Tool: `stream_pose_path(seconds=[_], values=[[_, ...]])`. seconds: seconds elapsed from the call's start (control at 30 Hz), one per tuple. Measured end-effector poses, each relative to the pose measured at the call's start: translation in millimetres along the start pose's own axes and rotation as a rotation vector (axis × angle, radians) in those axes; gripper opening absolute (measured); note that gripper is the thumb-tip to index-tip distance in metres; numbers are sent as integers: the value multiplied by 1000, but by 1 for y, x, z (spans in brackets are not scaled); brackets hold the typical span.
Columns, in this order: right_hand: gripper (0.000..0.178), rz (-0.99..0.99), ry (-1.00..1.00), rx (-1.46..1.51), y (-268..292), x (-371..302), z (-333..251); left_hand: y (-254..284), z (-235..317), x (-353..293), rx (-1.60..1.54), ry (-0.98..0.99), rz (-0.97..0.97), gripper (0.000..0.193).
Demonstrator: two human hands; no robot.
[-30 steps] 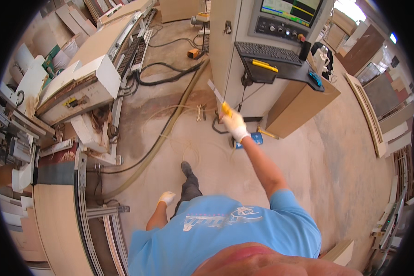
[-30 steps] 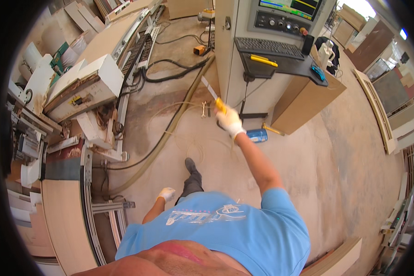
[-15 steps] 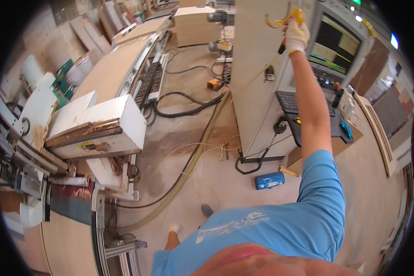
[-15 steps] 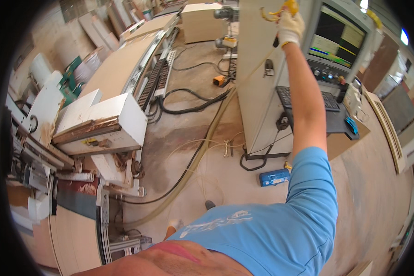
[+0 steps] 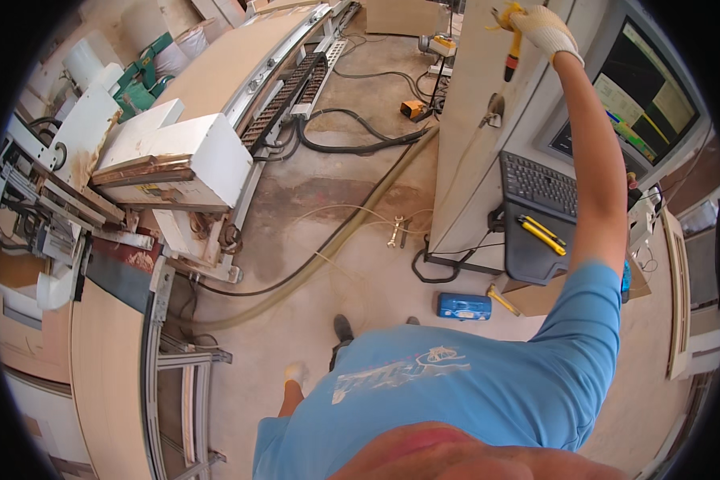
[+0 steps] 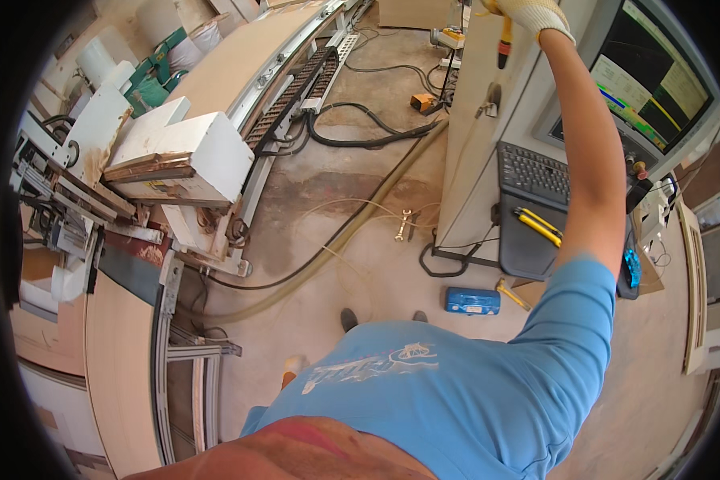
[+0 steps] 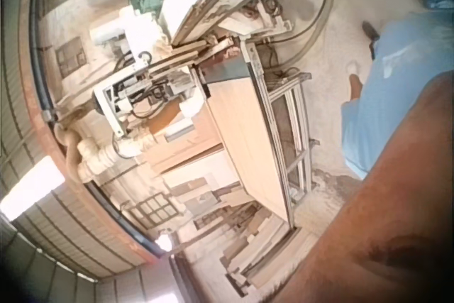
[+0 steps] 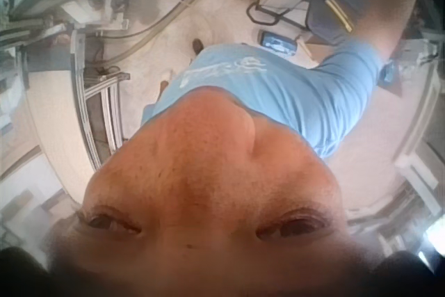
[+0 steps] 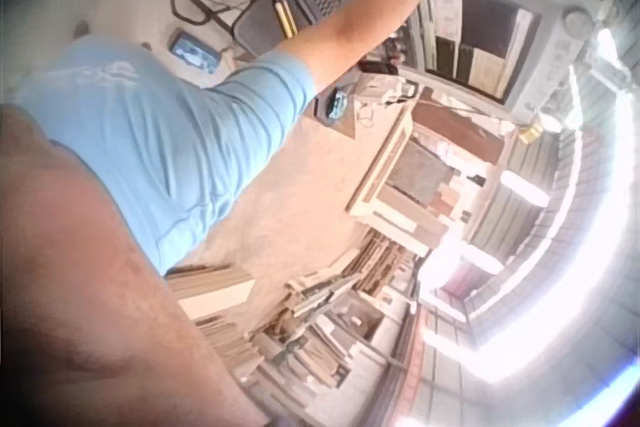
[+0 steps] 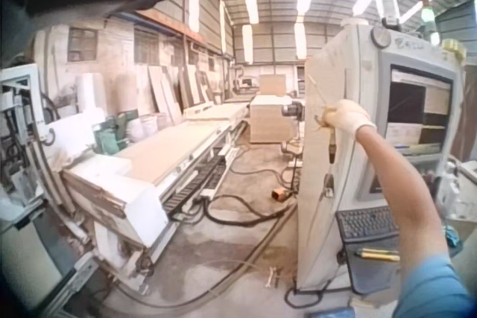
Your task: The person operates a CNC machine control panel, then uses a yellow tool to scrape or clean a machine component. They lift and move several large wood panels, placing them on a table and stacking them. The person also handles a long thin wood strip and places it on a frame.
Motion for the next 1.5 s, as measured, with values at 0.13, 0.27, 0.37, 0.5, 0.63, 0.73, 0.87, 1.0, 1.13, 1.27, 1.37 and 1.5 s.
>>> stream_pose_path(seconds=[0.13,0.27,0.37,0.5,0.63,0.73,0.87,1.0,1.13,1.27,1.37,1.5], values=[[30,60,157,41,56,-61,12,-83,20,-34,378,-445,-153,28],[32,57,454,-99,89,-161,58,-131,66,-67,109,-18,-187,30],[24,113,525,-4,123,-243,121,-155,174,-98,413,-515,-25,41],[17,115,189,268,144,-331,228,-203,311,-198,1,-1039,41,46],[22,110,-183,278,139,-406,358,-247,377,-331,-72,-1693,241,31],[27,163,-438,303,125,-454,448,-291,401,-398,84,-2047,460,35],[46,-14,-348,201,67,-477,485,-347,419,-431,375,-2054,580,47],[64,-212,-342,163,31,-493,476,-365,425,-436,364,-2063,802,47],[60,-139,-264,223,23,-492,465,-378,424,-432,419,-1910,950,47],[59,-185,-276,170,14,-489,469,-401,429,-427,391,-1810,1087,54],[59,-155,-199,181,10,-488,471,-412,430,-426,359,-1739,1221,57],[51,-157,-209,198,5,-489,472,-416,429,-423,383,-1759,1269,59]])
Point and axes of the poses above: each hand's wrist, its own x-axis towards the middle knuckle, its own y-axis out of the back of the hand, z = x × y, the point moved 2 cm from there along x, towards the middle knuckle, and after that the axes turned 3 degrees about z, right-handed, at the moved point
